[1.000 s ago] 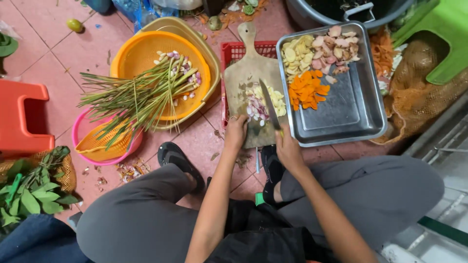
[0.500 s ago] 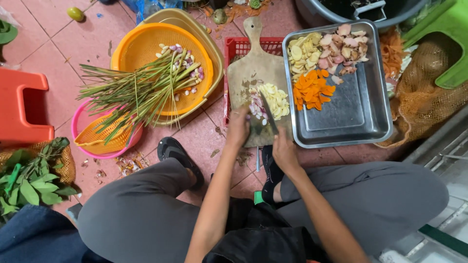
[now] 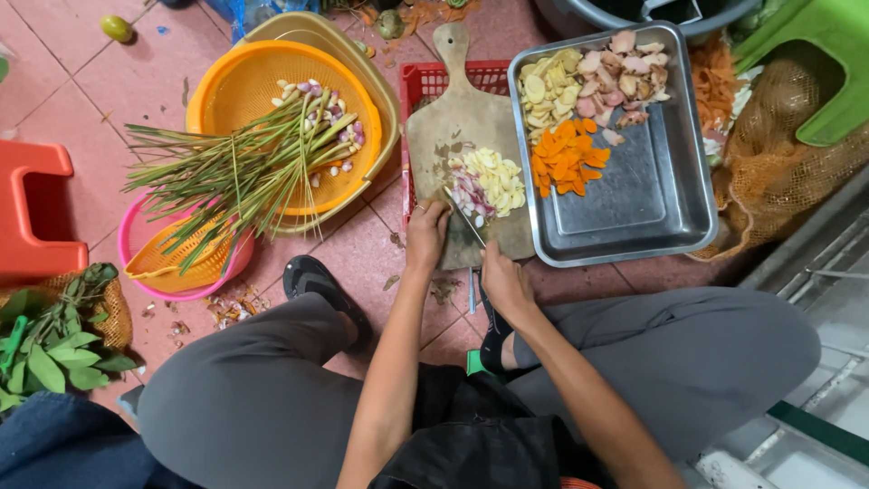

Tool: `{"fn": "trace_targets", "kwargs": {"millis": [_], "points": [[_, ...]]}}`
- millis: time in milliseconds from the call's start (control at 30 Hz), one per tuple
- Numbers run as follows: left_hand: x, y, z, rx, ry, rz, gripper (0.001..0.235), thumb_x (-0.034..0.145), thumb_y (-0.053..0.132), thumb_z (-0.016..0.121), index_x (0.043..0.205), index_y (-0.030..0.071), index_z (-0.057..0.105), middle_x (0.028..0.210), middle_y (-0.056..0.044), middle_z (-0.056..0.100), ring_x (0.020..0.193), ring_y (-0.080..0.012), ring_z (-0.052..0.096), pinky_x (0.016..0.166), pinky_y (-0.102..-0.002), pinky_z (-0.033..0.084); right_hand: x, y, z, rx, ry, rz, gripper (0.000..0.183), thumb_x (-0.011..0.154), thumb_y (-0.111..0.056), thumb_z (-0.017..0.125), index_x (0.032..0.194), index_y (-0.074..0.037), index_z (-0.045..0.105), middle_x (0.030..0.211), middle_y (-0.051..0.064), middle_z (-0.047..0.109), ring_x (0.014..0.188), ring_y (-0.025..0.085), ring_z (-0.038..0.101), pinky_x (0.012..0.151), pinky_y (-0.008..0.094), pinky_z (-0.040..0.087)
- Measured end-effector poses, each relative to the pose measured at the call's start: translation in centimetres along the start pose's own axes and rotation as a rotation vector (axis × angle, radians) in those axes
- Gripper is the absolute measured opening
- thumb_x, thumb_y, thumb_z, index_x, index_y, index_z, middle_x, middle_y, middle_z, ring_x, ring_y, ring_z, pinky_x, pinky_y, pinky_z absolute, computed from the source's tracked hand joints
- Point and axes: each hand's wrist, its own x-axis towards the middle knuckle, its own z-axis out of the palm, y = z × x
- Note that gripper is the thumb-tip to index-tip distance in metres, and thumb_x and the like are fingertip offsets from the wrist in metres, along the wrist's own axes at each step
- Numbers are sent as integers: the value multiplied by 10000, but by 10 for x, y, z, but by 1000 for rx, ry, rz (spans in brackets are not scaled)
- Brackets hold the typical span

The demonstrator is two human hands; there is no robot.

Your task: Chopping shallots and lemongrass on a wooden board while sitting on the floor.

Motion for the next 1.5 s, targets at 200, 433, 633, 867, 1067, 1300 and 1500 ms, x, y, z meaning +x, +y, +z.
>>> {"fn": "trace_targets", "kwargs": {"millis": [200,433,633,867,1067,1300,1500], "points": [[0,-8,0,-23,21,74,121,887,20,715,1006,40,706,1029,-153,687,963,-362,676,844,-418,543,4,-3,14,-56,-53,55,237,1062,-264,416,1044,-38,487,844,322,691,823,543,674,711,663,496],[0,-5,-5,-59,15,102,119,885,8,716,998,38,697,1031,-146,693,966,-359,677,841,-413,547,3,0,21,-34,-63,72,241,1063,-251,426,1068,-17,485,819,337,687,828,544,677,726,651,508],[-1,-8,-4,-65,5,66,93,898,26,727,986,34,697,1030,-152,697,967,-367,678,837,-422,543,-41,17,6,-53,11,90,271,1052,-308,443,999,-55,522,767,314,668,771,530,672,661,661,485],[2,-13,-4,-54,8,113,142,897,11,703,1039,22,699,1090,-169,688,1016,-376,666,878,-420,536,-13,-8,-5,-49,-38,53,260,1050,-292,437,1062,-41,507,779,334,670,785,569,648,679,694,468],[-5,-12,-5,-77,-12,95,150,893,5,700,1041,32,699,1085,-160,689,1020,-367,667,889,-414,538,5,15,33,-5,-39,57,247,1047,-264,441,1055,-28,513,818,360,666,836,595,633,728,699,467],[-2,-13,-5,-95,15,93,120,902,-3,698,1020,19,691,1073,-161,691,1008,-364,675,885,-408,539,-28,36,20,60,-27,66,249,1049,-274,453,1057,-36,527,801,348,666,817,568,647,691,684,471],[-10,-19,-36,-93,227,-23,123,944,7,664,1063,6,697,1079,-173,704,1008,-344,692,896,-397,548,-15,30,24,130,2,-35,302,1049,-300,470,987,-13,543,769,359,645,802,568,635,635,677,448]]}}
